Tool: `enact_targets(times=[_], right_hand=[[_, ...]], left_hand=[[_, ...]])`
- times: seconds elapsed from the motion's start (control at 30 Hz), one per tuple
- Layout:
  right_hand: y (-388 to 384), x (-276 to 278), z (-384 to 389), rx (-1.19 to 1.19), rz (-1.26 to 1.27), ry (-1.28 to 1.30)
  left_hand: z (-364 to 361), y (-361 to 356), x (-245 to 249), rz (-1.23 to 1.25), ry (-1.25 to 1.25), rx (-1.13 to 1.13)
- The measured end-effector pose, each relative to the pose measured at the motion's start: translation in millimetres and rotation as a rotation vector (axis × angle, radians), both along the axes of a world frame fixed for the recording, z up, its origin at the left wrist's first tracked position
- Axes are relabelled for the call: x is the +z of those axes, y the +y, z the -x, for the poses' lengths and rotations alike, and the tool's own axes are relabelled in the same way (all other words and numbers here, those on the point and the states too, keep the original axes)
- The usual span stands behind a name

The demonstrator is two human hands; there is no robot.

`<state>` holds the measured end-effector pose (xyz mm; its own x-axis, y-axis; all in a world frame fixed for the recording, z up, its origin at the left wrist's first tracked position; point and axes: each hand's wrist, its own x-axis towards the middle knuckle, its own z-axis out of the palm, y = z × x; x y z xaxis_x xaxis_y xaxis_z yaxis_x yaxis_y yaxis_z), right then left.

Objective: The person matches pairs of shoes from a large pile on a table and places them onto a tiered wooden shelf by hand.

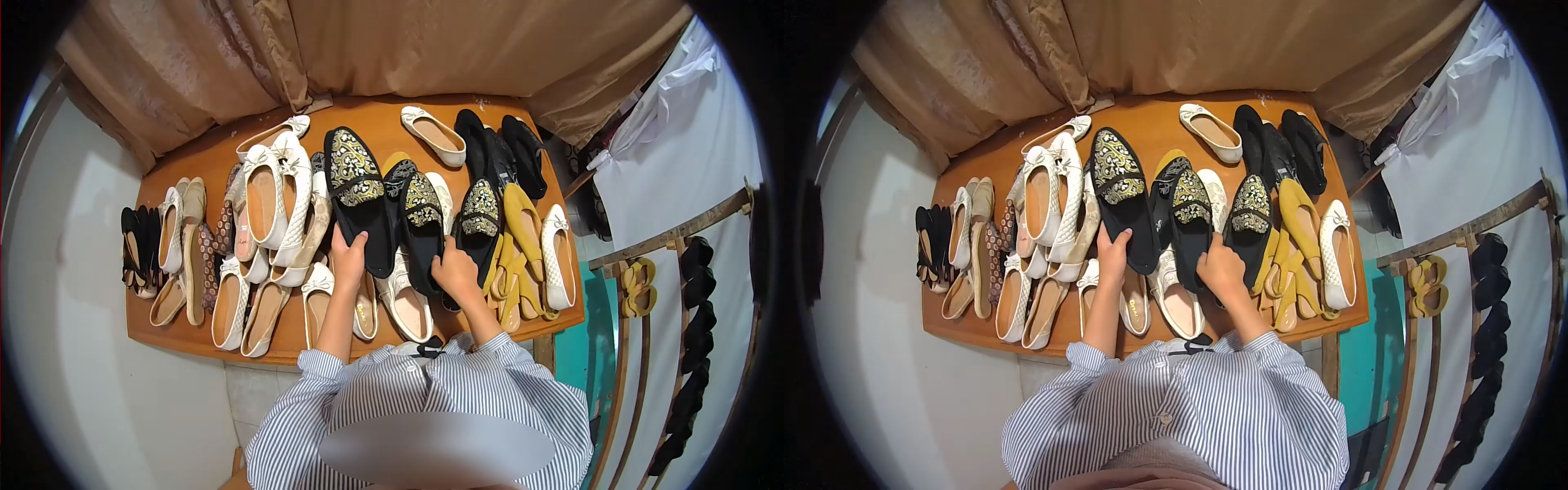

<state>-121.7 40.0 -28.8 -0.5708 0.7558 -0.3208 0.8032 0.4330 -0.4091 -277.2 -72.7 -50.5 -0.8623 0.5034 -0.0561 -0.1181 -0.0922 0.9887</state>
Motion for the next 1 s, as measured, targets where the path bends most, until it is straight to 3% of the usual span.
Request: enact_targets(times=[0.17,0.23,0.43,0.67,0.73,0.83,0.93,1.0], right_hand=[[-3.6,-15.3,-0.2,-0.053,-0.017,0.369],[-7.9,-21.8,3.6,-0.101,-0.189,0.556],[-10.7,-5.4,7.8,-0.090,-0.123,0.551],[-10.7,-16.5,5.7,-0.102,-0.130,0.707],[-12.6,-8.6,5.3,-0.078,-0.010,0.701],[-6.2,-9.2,2.3,-0.003,-0.128,0.747],[23.1,-7.9,-18.4,-0.127,-0.457,0.775],[38.1,-14.0,-37.0,-0.345,-0.601,0.580]], left_hand=[[-3.3,-8.6,0.9,0.068,0.016,-0.054],[-4.0,-11.6,0.6,0.096,0.020,-0.080],[-17.9,-5.1,0.8,-0.056,-0.017,-0.079],[-19.2,-8.8,5.3,-0.009,-0.052,-0.071],[-18.8,-8.4,3.9,-0.028,-0.047,-0.105],[-21.6,-8.5,6.0,0.003,-0.043,-0.092],[-17.6,-9.0,0.4,-0.062,-0.039,-0.060],[-13.4,-11.2,-4.9,-0.047,-0.037,-0.060]])
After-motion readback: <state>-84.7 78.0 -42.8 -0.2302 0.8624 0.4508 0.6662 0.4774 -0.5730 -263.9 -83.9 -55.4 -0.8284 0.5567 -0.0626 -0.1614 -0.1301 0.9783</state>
